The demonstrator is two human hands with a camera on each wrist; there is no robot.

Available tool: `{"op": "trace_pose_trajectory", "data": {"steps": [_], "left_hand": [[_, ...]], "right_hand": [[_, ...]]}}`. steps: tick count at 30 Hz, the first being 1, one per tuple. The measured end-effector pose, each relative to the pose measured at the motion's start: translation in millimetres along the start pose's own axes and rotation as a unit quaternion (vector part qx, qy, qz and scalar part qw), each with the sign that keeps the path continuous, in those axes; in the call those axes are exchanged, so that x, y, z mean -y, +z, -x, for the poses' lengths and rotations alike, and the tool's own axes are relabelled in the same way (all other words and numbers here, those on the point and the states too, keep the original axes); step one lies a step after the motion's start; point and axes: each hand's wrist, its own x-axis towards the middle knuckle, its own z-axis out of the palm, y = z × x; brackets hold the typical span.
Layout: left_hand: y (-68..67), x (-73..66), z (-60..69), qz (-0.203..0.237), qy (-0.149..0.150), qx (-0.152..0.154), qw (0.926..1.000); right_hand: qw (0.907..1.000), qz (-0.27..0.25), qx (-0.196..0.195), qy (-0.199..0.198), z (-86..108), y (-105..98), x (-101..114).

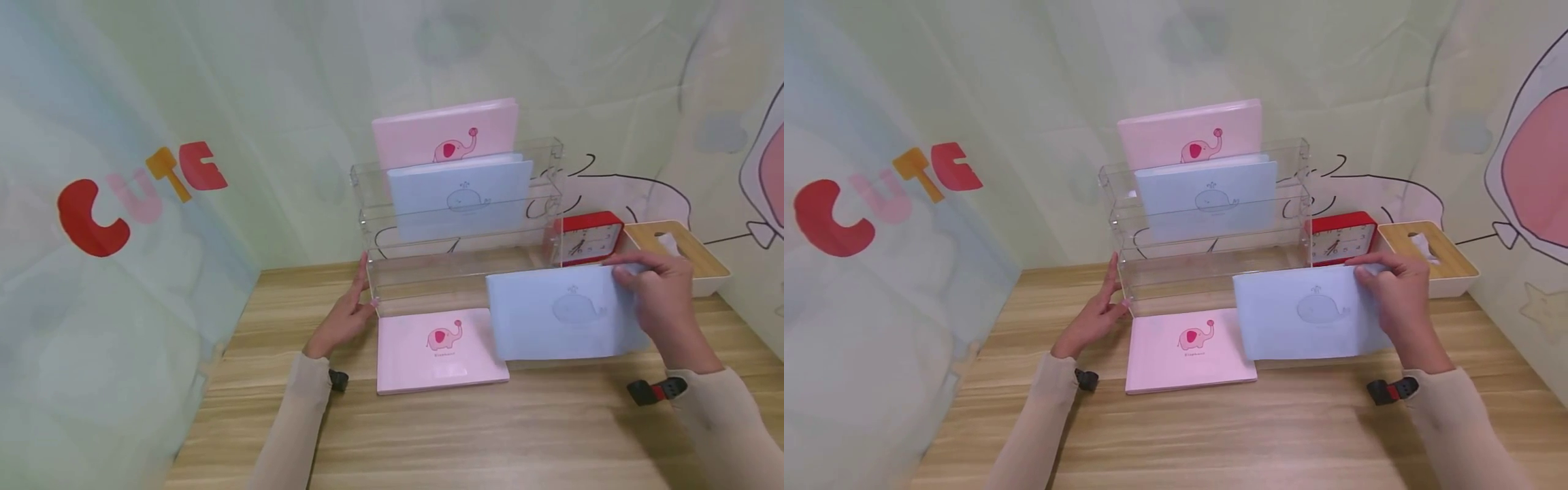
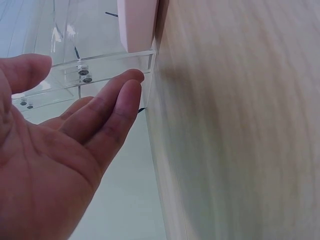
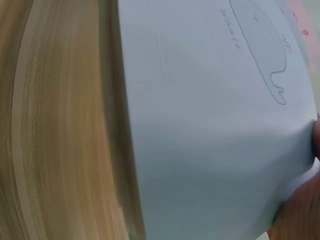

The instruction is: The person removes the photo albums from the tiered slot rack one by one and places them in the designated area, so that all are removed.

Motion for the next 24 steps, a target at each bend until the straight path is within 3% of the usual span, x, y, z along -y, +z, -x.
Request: {"op": "trace_pose_trajectory", "data": {"steps": [8, 13, 24], "left_hand": [[0.5, -0.7, 1.6, -0.003, -0.004, 0.001, 1.0000], [0.0, -0.4, 1.5, -0.002, -0.002, 0.002, 1.0000], [-0.2, -2.1, 1.2, 0.004, -0.009, 0.001, 1.0000]], "right_hand": [[0.9927, 0.051, 0.083, 0.072, -12.4, -5.3, -12.6], [0.9861, 0.068, 0.103, 0.110, -22.3, -2.2, -19.9], [0.9748, 0.104, 0.144, 0.136, -45.3, 2.6, -38.3]]}}
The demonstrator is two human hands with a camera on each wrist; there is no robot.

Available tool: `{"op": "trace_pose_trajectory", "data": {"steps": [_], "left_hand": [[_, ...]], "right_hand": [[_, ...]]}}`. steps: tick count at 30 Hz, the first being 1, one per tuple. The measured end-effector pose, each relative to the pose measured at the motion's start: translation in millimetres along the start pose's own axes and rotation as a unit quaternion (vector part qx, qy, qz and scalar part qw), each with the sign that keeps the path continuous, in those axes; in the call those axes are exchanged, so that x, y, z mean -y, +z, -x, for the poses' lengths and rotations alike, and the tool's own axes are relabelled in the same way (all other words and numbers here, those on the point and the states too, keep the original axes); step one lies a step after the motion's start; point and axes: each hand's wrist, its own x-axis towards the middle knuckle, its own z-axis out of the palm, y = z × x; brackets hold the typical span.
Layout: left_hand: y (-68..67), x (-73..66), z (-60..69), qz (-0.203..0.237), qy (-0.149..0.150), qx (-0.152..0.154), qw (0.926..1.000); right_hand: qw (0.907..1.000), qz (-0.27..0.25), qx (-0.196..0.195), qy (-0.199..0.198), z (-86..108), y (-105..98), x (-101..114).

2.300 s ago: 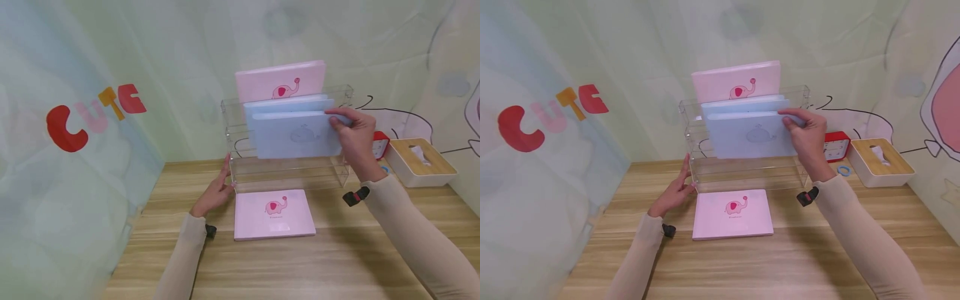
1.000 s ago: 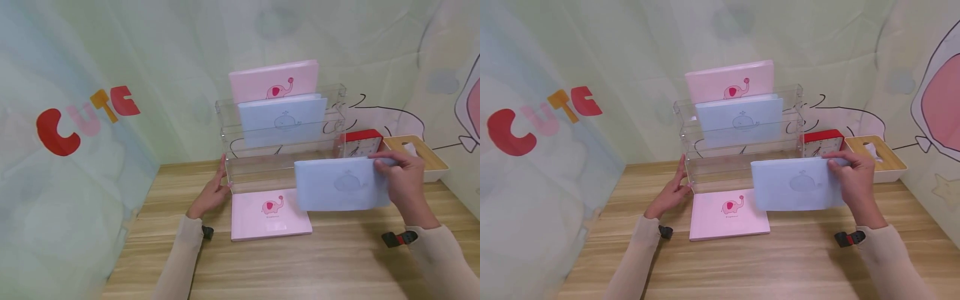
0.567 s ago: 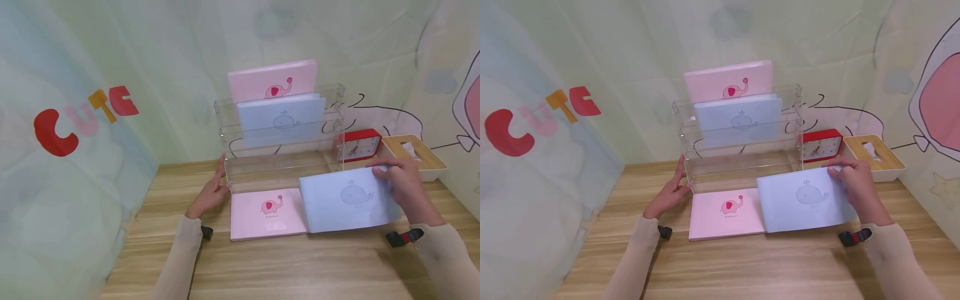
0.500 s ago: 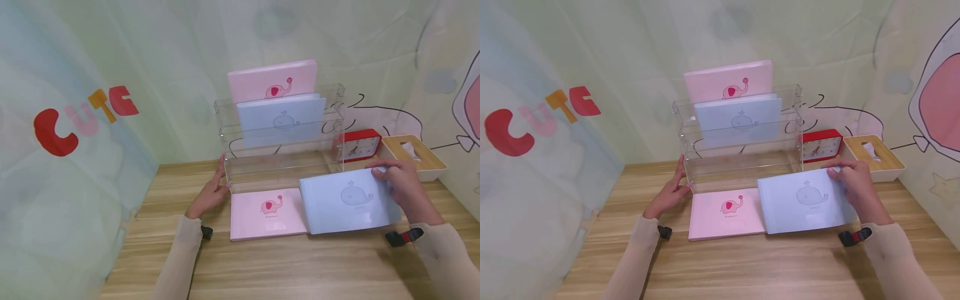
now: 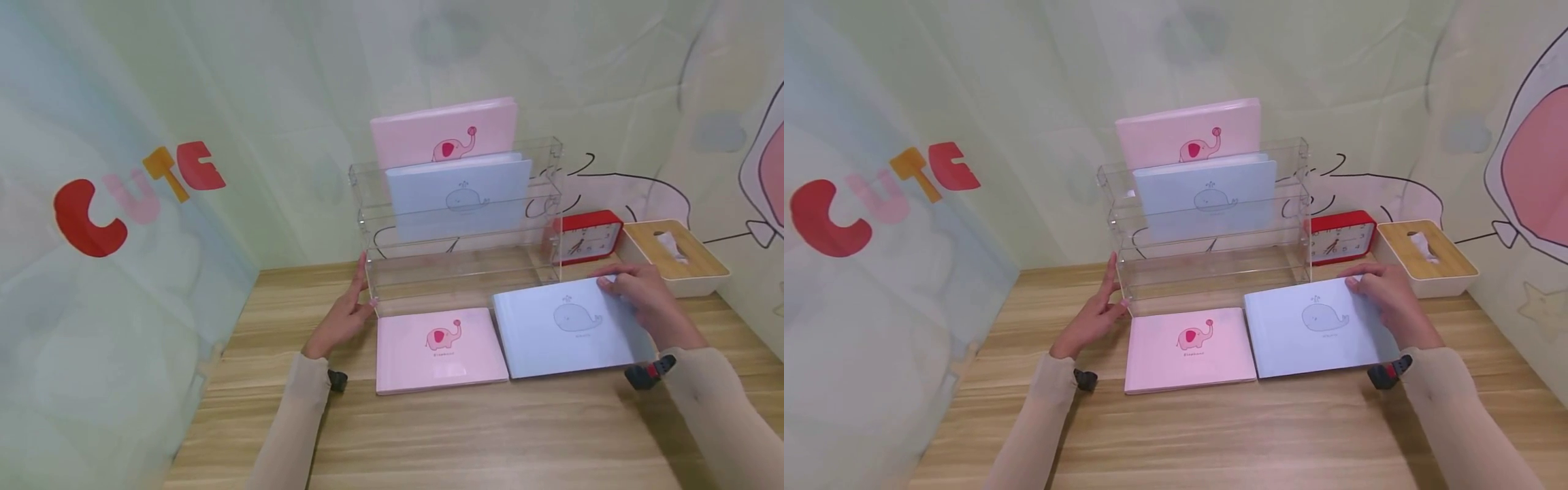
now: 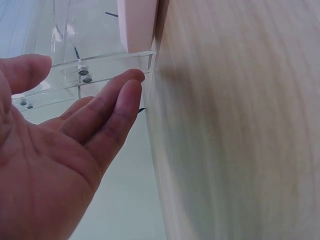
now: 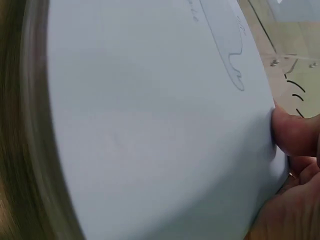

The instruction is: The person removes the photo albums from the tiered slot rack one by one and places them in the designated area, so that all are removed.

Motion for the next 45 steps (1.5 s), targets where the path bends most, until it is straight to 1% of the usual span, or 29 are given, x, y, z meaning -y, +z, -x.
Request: {"op": "trace_pose_trajectory", "data": {"steps": [7, 11, 16, 19, 23, 30, 33, 35, 36, 39, 42, 45], "left_hand": [[-0.4, -1.1, 0.2, -0.003, -0.001, 0.000, 1.0000], [-0.3, -1.1, 0.0, -0.002, -0.003, -0.002, 1.0000], [-0.1, -0.8, 0.6, 0.000, 0.000, 0.001, 1.0000], [0.1, -1.4, 0.7, -0.002, -0.001, 0.002, 1.0000], [-0.3, -2.8, 0.7, -0.001, -0.004, 0.000, 1.0000], [-0.1, -2.8, 1.0, 0.003, -0.005, 0.001, 1.0000], [0.2, -2.4, 0.6, 0.004, -0.004, 0.003, 1.0000], [0.5, -2.8, 0.4, 0.006, -0.003, 0.005, 1.0000], [0.6, -3.1, 0.1, 0.009, -0.003, 0.006, 0.9999], [0.5, -4.1, 0.3, 0.010, -0.007, 0.005, 0.9999], [-0.1, -3.6, 0.6, 0.006, -0.012, 0.002, 0.9999], [-0.9, -2.8, 1.6, 0.001, -0.010, 0.000, 1.0000]], "right_hand": [[0.9983, 0.046, 0.027, 0.021, -14.1, 3.7, -5.3], [0.9965, 0.068, 0.046, 0.014, -19.0, 4.4, -7.7], [0.9943, 0.089, 0.057, 0.010, -21.0, 4.0, -13.1], [0.9951, 0.082, 0.054, 0.011, -20.6, 5.0, -16.5], [0.9968, 0.068, 0.040, 0.006, -19.9, 8.3, -17.6], [0.9978, 0.060, 0.027, -0.005, -19.1, 12.5, -14.4], [0.9991, 0.039, 0.011, -0.012, -16.7, 14.1, -10.7], [0.9995, 0.019, -0.001, -0.026, -13.4, 15.1, -7.5], [0.9992, 0.006, -0.009, -0.039, -11.7, 15.8, -5.2], [0.9947, -0.018, -0.031, -0.096, -5.4, 17.1, 5.5], [0.9848, -0.034, -0.056, -0.161, 1.6, 17.4, 20.2], [0.9726, -0.046, -0.070, -0.216, 8.6, 17.1, 35.4]]}}
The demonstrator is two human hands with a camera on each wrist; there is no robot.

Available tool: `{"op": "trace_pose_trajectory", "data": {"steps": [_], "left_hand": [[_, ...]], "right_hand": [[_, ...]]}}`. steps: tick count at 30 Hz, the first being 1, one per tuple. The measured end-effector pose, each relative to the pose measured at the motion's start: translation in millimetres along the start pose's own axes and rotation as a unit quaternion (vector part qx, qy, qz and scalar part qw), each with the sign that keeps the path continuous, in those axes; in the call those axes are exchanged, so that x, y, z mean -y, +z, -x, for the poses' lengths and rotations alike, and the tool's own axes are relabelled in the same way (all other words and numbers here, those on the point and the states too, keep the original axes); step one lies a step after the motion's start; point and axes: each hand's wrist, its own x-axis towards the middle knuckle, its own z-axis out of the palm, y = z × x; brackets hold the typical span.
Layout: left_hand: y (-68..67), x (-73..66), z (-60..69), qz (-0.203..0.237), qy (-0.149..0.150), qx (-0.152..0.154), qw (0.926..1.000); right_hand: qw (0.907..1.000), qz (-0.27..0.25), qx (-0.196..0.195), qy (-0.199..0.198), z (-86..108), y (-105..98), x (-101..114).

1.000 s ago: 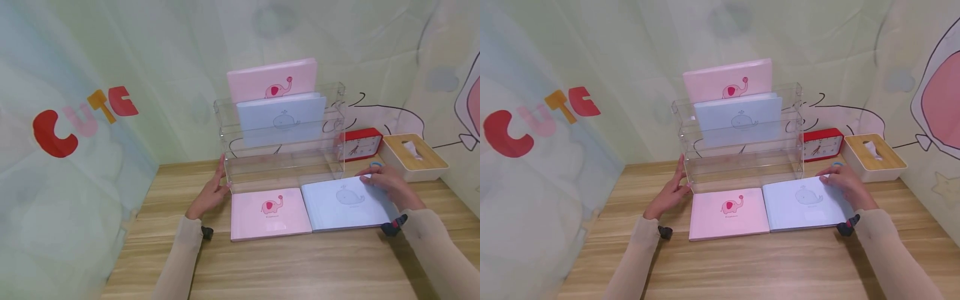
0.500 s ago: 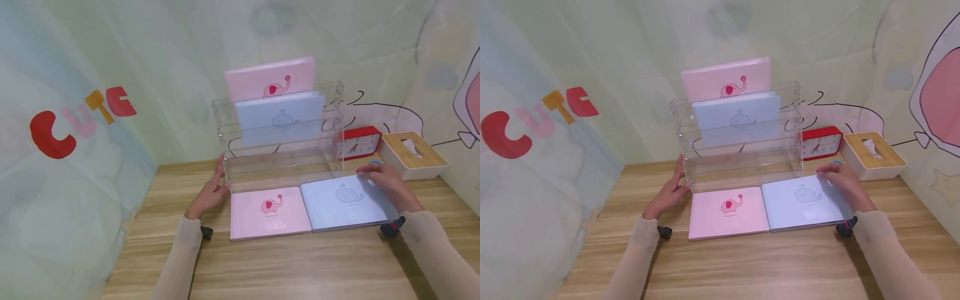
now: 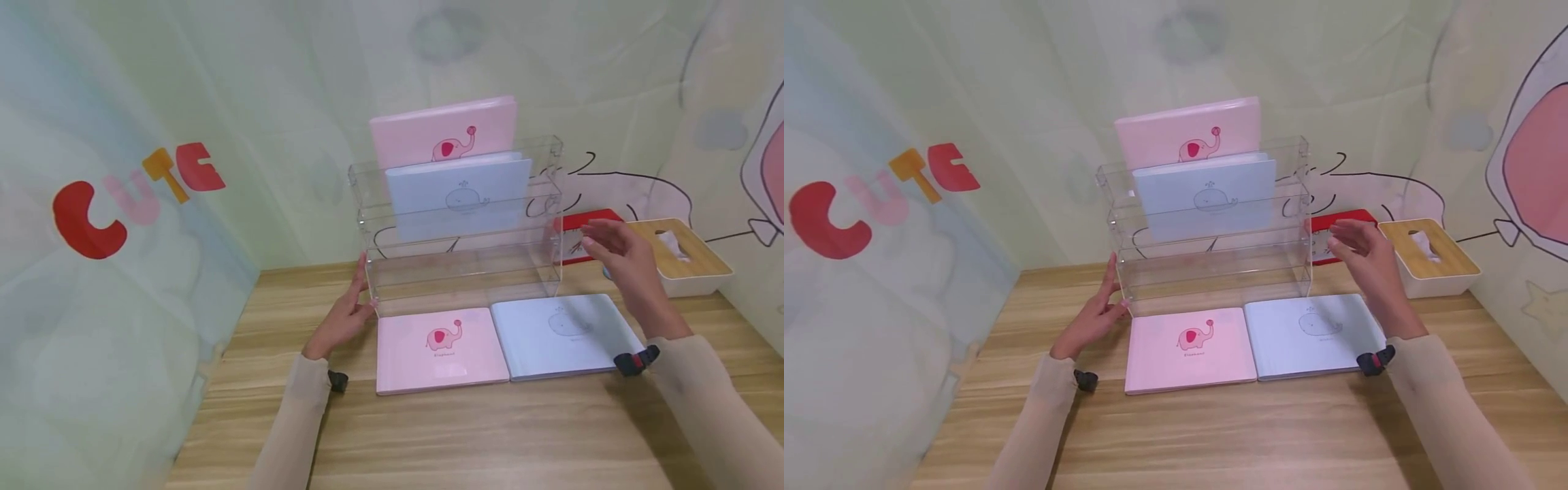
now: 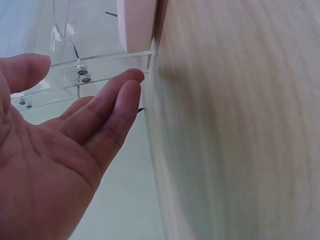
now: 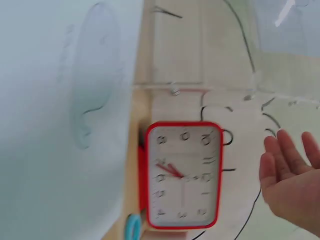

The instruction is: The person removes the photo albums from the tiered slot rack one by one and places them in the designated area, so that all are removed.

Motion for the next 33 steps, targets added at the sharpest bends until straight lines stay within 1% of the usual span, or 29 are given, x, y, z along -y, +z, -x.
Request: {"op": "trace_pose_trajectory", "data": {"steps": [2, 5, 7, 10, 13, 20, 24, 29, 33], "left_hand": [[0.0, 0.1, -0.5, -0.001, 0.002, 0.000, 1.0000], [-0.1, 0.3, -0.7, -0.003, 0.001, 0.000, 1.0000], [-0.2, 0.6, -0.9, -0.001, -0.003, 0.001, 1.0000], [-0.5, 0.3, -0.4, 0.001, -0.006, 0.003, 1.0000], [-0.8, 0.0, 0.1, -0.004, -0.002, 0.002, 1.0000], [-0.6, 1.3, -0.3, -0.009, 0.005, 0.000, 0.9999], [-0.7, 1.9, -0.9, -0.013, 0.012, 0.001, 0.9998], [-0.9, 0.9, -1.5, -0.007, 0.007, -0.001, 1.0000], [-1.1, 1.1, -0.9, -0.007, 0.004, 0.002, 1.0000]], "right_hand": [[0.9994, -0.010, -0.008, -0.034, 0.4, 1.3, 10.0], [0.9967, -0.028, -0.006, -0.076, -1.6, 5.0, 23.2], [0.9934, -0.051, 0.000, -0.103, -4.3, 8.0, 32.1], [0.9871, -0.083, 0.015, -0.136, -9.6, 12.1, 44.7], [0.9829, -0.093, 0.025, -0.156, -14.4, 16.0, 56.8], [0.9842, -0.065, 0.037, -0.160, -24.6, 24.7, 78.2], [0.9833, -0.070, 0.046, -0.162, -31.5, 29.7, 85.3], [0.9820, -0.076, 0.051, -0.165, -38.4, 33.1, 93.2], [0.9831, -0.073, 0.056, -0.158, -43.6, 36.2, 96.4]]}}
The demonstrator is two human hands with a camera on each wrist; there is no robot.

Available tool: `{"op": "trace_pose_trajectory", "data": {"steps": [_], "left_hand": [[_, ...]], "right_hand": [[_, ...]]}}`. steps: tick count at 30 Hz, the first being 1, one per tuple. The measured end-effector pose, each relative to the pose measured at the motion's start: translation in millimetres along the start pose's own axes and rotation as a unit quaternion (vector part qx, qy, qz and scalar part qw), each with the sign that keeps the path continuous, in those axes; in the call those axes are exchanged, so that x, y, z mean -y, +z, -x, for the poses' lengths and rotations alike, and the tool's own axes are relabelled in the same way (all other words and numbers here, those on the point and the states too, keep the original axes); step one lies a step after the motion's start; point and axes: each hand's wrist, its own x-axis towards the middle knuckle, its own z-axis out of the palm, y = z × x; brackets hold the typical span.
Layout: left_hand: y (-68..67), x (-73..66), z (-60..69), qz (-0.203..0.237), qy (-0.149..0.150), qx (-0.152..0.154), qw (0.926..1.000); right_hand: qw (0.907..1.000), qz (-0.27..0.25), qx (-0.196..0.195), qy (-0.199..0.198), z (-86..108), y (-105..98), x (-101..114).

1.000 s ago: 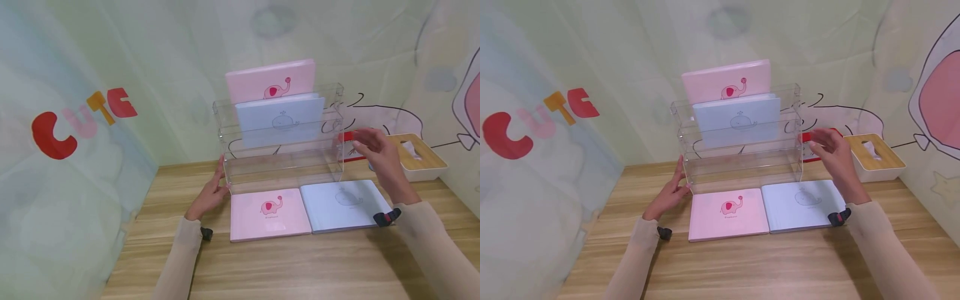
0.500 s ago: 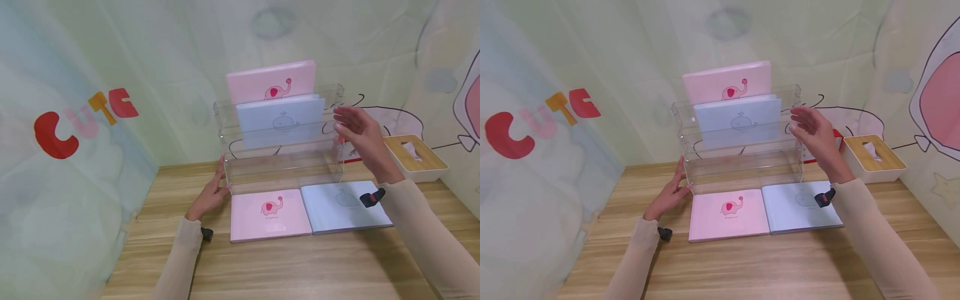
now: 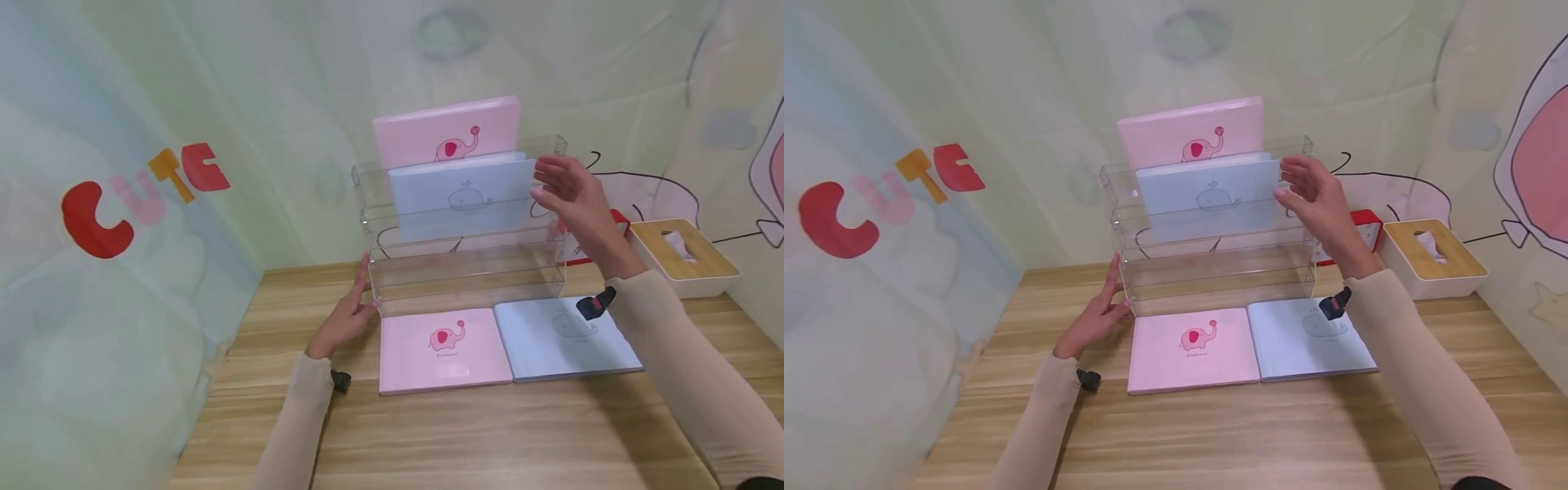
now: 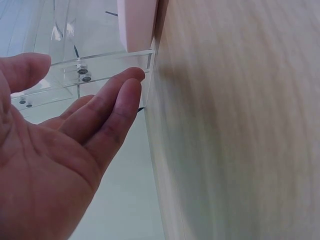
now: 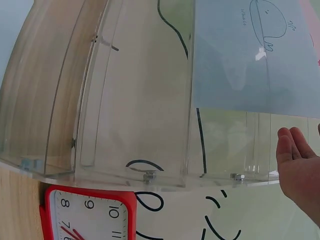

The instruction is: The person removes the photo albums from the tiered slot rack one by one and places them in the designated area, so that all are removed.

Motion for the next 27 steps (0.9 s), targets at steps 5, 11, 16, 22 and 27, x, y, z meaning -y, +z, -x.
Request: {"op": "trace_pose_trajectory", "data": {"steps": [5, 11, 16, 22, 27], "left_hand": [[-0.6, -1.4, 1.2, 0.001, 0.000, 0.002, 1.0000], [-0.6, -3.1, 1.6, 0.002, -0.006, 0.004, 1.0000], [0.2, -0.9, 1.3, 0.007, -0.009, 0.000, 0.9999], [0.9, 1.1, 1.5, 0.008, -0.008, -0.003, 0.9999], [1.0, 0.8, 0.8, 0.008, -0.007, -0.003, 0.9999]], "right_hand": [[0.9999, -0.014, 0.000, 0.008, -5.7, 5.0, 0.2], [0.9996, -0.021, -0.004, 0.016, -9.8, 11.0, 0.0], [0.9997, -0.019, -0.008, 0.016, -13.8, 12.9, -0.5], [0.9999, -0.008, -0.011, 0.000, -21.5, 15.3, 4.5], [0.9997, -0.018, -0.004, -0.015, -28.8, 16.6, 10.9]]}}
